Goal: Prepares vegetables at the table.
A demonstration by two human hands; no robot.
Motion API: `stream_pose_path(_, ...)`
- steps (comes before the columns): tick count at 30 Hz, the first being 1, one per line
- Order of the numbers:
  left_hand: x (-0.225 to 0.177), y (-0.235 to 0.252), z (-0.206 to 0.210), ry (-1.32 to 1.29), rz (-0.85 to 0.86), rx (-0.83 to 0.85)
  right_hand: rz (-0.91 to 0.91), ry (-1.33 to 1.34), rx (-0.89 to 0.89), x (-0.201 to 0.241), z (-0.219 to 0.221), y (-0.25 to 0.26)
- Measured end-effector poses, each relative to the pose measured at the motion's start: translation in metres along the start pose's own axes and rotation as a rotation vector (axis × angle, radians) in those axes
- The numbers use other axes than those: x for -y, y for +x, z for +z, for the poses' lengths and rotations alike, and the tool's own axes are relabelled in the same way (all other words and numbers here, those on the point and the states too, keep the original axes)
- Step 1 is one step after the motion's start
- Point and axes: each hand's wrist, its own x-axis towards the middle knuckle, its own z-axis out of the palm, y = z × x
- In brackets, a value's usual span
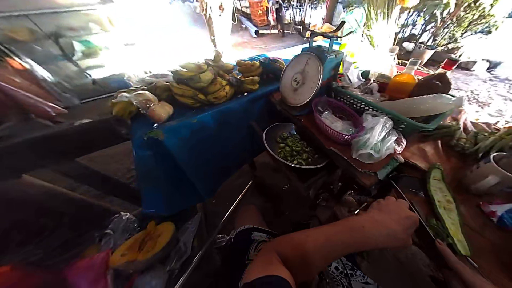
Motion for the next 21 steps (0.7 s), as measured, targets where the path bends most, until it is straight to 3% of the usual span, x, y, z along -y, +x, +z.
stream_pose_path(4,-0.003,0.000,0.003,0.004,-0.005,-0.029,-0.051,0.053,0.010,-0.014,-0.002,0.007)
stream_pose_path(9,-0.002,0.001,-0.001,-0.003,-0.036,-0.022,-0.102,0.151,-0.198,-0.035,0.012,0.007)
stream_pose_path(13,0.003,0.005,0.006,-0.077,0.001,-0.145,-0.072,0.121,-0.258,-0.036,0.016,0.001)
stream_pose_path(21,0.002,0.010,0.000,-0.044,-0.076,-0.036,-0.079,0.033,-0.337,-0.025,0.010,-0.017)
